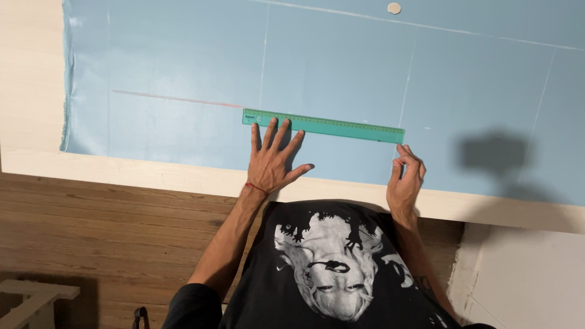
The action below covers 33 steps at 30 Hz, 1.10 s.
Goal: Marking lines on a large sheet of material using a ruler and chalk
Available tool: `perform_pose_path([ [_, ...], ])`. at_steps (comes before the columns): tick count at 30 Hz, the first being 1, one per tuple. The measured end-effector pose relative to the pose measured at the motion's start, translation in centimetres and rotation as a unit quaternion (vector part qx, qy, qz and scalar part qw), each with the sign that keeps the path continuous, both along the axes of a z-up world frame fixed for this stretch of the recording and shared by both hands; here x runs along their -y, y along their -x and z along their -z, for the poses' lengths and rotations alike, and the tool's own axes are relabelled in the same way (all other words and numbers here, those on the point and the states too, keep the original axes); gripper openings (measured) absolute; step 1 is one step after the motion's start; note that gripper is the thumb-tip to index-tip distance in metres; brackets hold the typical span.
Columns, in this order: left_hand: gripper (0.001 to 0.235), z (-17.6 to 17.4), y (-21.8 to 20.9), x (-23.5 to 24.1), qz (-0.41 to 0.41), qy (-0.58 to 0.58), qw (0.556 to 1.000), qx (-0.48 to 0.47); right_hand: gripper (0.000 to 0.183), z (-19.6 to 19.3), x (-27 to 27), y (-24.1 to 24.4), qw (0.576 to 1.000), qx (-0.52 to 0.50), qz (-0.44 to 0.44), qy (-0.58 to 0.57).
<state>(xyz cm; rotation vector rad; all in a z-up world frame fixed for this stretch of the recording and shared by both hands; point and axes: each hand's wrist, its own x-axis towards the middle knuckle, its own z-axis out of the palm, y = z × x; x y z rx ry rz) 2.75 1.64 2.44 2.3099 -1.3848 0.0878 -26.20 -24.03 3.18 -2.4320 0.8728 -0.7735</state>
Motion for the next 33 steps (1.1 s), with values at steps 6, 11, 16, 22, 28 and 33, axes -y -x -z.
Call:
perform_pose_path([
  [6, 0.093, 0.1, 0.0, 0.0, 0.003, -0.001, 1.000, 0.002, 0.015, 0.3, 0.1, 0.0, 1.000, -0.012, 0.009, -0.003],
  [11, 0.092, -0.1, 0.0, 0.0, 0.004, 0.012, 1.000, 0.013, 0.014, 1.2, 0.5, 0.4, 1.000, -0.013, 0.019, -0.008],
  [16, 0.092, 0.2, 0.1, 0.0, 0.004, 0.023, 1.000, 0.015, 0.012, 0.7, 0.2, 0.2, 0.999, -0.011, 0.031, -0.014],
  [22, 0.092, 0.3, 0.0, 0.1, -0.003, 0.026, 0.999, 0.020, 0.011, 0.5, 0.1, 0.0, 0.999, -0.020, 0.032, -0.032],
  [28, 0.092, 0.0, 0.0, 0.1, -0.003, 0.021, 0.999, 0.025, 0.015, 1.2, 0.3, 0.4, 0.999, -0.023, 0.031, -0.033],
  [33, 0.092, 0.1, -0.1, 0.1, -0.002, 0.028, 0.999, 0.028, 0.013, 1.6, 0.5, 0.5, 0.999, -0.030, 0.028, -0.024],
])
